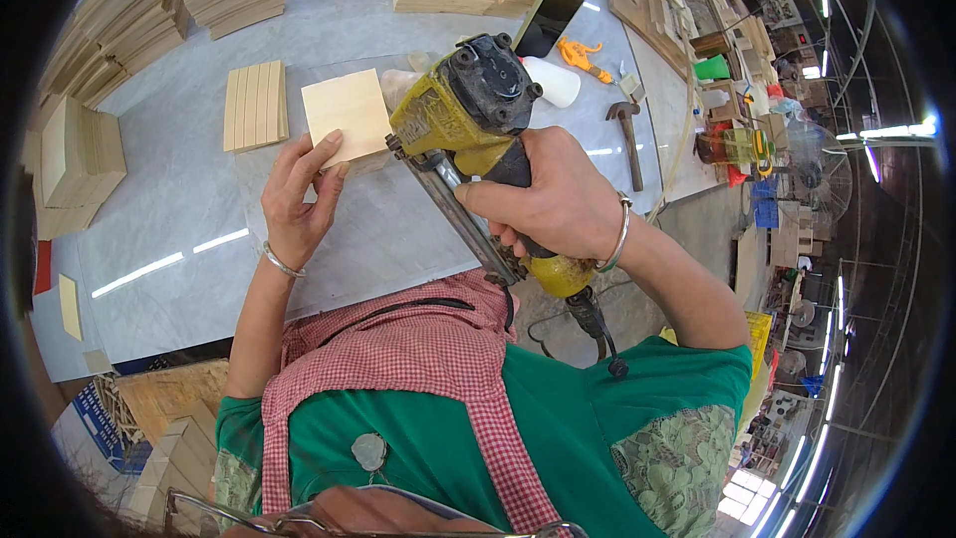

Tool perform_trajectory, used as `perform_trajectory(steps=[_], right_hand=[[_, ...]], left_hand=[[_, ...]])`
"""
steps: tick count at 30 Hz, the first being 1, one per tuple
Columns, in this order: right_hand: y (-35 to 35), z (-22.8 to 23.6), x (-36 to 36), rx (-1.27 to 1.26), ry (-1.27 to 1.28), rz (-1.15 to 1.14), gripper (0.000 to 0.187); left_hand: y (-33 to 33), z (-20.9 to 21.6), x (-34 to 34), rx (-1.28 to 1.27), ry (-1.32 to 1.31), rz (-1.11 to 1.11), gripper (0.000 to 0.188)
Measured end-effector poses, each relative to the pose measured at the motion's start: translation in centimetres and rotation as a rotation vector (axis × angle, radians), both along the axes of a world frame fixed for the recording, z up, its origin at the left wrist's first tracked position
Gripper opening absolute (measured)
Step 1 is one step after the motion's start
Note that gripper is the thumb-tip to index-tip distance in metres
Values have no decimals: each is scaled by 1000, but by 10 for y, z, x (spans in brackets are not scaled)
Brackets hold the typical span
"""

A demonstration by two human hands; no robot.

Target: Assembling and gluing wooden panels to form a small house-shaped structure using a nail gun and glue.

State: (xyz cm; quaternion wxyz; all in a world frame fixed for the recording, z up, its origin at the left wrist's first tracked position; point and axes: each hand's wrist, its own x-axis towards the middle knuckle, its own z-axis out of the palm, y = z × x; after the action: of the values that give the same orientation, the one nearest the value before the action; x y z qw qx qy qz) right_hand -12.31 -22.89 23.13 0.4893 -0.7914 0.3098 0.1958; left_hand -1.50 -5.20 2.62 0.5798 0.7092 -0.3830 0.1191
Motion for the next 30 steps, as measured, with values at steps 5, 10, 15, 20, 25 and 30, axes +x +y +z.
perform_trajectory(steps=[5, 10, 15, 20, 25, 30], right_hand=[[0, 0, 2, -7, -10, 15, 26], [0, 0, 2, -22, 1, 18, 27], [-1, 1, 3, -56, -10, 87, 26], [3, 2, 6, -146, 12, 172, 26], [16, 5, 9, -118, -35, 172, 27], [19, 0, 16, -133, -30, 217, 27]], left_hand=[[1, -1, 0, 22, -3, 3, 35], [-1, -2, 2, -5, -25, 2, 38], [0, -2, 1, -7, -10, -2, 41], [0, -2, 1, -12, -29, -12, 36], [0, -1, 2, -25, -18, -22, 37], [0, -1, 3, -29, -18, -18, 37]])
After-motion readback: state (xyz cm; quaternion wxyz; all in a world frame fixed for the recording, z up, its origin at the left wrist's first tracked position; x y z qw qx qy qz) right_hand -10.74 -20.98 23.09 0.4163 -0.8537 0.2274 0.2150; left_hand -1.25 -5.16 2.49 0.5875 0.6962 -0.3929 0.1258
